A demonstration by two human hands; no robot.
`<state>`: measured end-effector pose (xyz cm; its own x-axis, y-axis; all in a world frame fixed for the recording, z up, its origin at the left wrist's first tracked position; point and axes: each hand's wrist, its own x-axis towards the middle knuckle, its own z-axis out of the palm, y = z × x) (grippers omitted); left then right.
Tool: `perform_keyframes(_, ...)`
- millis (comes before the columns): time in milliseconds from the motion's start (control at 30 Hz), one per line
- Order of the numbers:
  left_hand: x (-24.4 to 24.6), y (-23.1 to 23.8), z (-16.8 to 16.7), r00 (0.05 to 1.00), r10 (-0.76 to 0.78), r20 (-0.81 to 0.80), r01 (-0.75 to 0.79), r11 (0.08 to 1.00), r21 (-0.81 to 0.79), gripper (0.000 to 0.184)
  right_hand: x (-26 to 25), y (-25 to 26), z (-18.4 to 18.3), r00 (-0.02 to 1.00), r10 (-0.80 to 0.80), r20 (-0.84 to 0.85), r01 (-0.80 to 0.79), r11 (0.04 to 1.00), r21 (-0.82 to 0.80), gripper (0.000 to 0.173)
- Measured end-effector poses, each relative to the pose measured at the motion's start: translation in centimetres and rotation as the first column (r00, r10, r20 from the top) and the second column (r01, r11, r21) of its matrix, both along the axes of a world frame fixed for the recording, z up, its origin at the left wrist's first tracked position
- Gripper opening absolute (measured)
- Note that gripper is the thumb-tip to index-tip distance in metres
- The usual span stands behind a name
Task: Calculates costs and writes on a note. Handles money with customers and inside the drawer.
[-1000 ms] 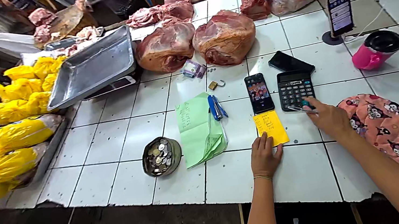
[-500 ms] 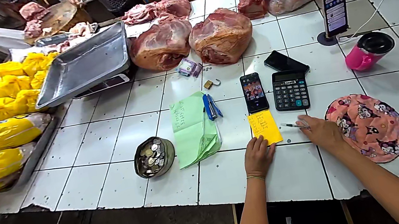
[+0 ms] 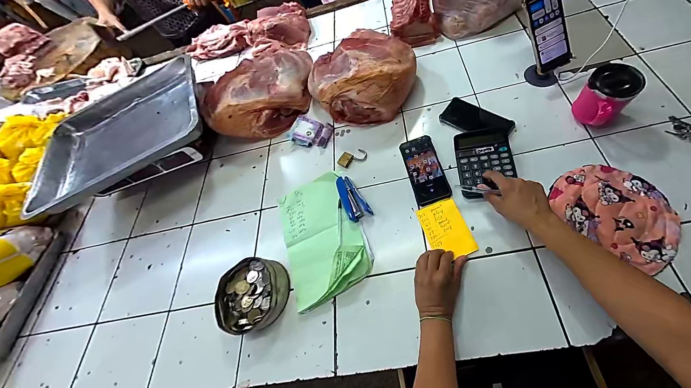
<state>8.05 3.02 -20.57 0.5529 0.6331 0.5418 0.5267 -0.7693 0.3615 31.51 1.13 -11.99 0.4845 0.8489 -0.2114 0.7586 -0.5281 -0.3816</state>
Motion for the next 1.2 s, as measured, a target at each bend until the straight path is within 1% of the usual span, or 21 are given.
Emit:
perform_keyframes(100,0.0,-0.1,0.2,1.0,-0.001,0.008,0.002,0.999,-0.054,0.035,0.4,1.9,0.0,1.0,0.018,0.003,-0.017,0.999,-0.043,0.052)
perform_keyframes(133,0.0,-0.1,0.5,1.0,0.005,0.013,-0.004,0.997,-0.076,0.04,0.5,2.5,-0.1,1.0,0.028,0.007,-0.027,0.997,-0.075,0.052)
perform_keyframes(167,0.1,-0.2,0.8,1.0,0.015,0.016,-0.013,0.995,-0.103,0.048,0.6,2.9,0.0,0.999,0.033,0.01,-0.032,0.995,-0.095,0.051)
perform_keyframes(267,0.2,-0.1,1.2,0.997,0.067,0.029,-0.061,0.984,-0.169,0.081,0.8,2.7,0.2,1.0,-0.009,0.011,0.009,1.0,-0.019,0.048)
perform_keyframes(300,0.2,-0.1,1.1,0.996,0.083,0.036,-0.075,0.981,-0.181,0.089,1.0,2.5,0.3,1.0,-0.022,0.006,0.023,0.999,-0.033,0.048)
perform_keyframes(367,0.3,0.0,1.0,0.994,0.105,0.035,-0.097,0.977,-0.189,0.099,1.3,1.9,0.4,1.0,-0.029,-0.005,0.029,0.996,-0.083,0.048)
perform_keyframes(400,0.3,0.0,0.9,0.993,0.111,0.032,-0.103,0.977,-0.188,0.102,1.5,1.4,0.2,1.0,-0.03,-0.004,0.029,0.998,-0.063,0.047)
perform_keyframes(467,0.4,0.0,0.9,0.993,0.113,0.024,-0.107,0.977,-0.185,0.106,1.6,0.0,0.0,0.999,-0.048,0.005,0.047,0.998,0.048,0.046)
perform_keyframes(533,0.5,0.0,1.1,0.994,0.109,0.008,-0.106,0.976,-0.192,0.107,1.7,-1.8,-0.5,0.996,-0.083,0.04,0.075,0.981,0.176,0.047)
perform_keyframes(600,0.6,0.0,1.4,0.995,0.1,-0.02,-0.102,0.971,-0.215,0.106,1.7,-3.5,-1.4,0.991,-0.1,0.087,0.077,0.969,0.236,0.049)
perform_keyframes(633,0.6,0.0,1.3,0.995,0.093,-0.023,-0.096,0.972,-0.214,0.106,1.7,-4.2,-2.0,0.991,-0.096,0.09,0.073,0.971,0.227,0.049)
perform_keyframes(700,0.7,0.1,1.1,0.997,0.069,-0.02,-0.072,0.974,-0.215,0.104,1.6,-5.6,-2.5,0.996,-0.082,0.042,0.076,0.99,0.12,0.047)
perform_keyframes(733,0.8,0.1,1.1,0.998,0.063,-0.018,-0.066,0.973,-0.22,0.102,1.3,-6.2,-2.6,0.996,-0.078,0.031,0.074,0.99,0.119,0.046)
perform_keyframes(767,0.8,0.1,1.2,0.998,0.064,-0.018,-0.066,0.971,-0.231,0.1,1.0,-6.9,-2.7,0.997,-0.076,0.034,0.07,0.984,0.165,0.045)
perform_keyframes(833,0.9,0.1,1.4,0.997,0.071,-0.027,-0.076,0.96,-0.27,0.094,0.1,-8.2,-2.6,0.995,-0.089,0.035,0.077,0.963,0.258,0.048)
perform_keyframes(933,0.9,0.0,1.6,0.997,0.068,-0.032,-0.075,0.951,-0.299,0.089,0.5,-9.8,-3.3,0.982,-0.172,0.077,0.136,0.929,0.345,0.054)
perform_keyframes(1000,1.0,0.0,1.8,0.998,0.062,-0.019,-0.064,0.95,-0.304,0.085,1.6,-10.7,-3.6,0.962,-0.244,0.118,0.186,0.911,0.369,0.056)
perform_keyframes(1100,0.9,-0.1,1.8,0.998,0.058,-0.021,-0.062,0.956,-0.287,0.074,2.6,-11.9,-3.6,0.944,-0.31,0.111,0.262,0.911,0.319,0.07)
perform_keyframes(1133,0.8,-0.1,1.7,0.998,0.051,-0.024,-0.056,0.961,-0.273,0.071,2.6,-12.4,-3.8,0.945,-0.303,0.123,0.25,0.911,0.327,0.072)
perform_keyframes(1200,0.7,-0.1,1.3,0.999,0.033,-0.023,-0.037,0.97,-0.239,0.065,2.1,-13.3,-4.1,0.966,-0.216,0.143,0.147,0.911,0.385,0.065)
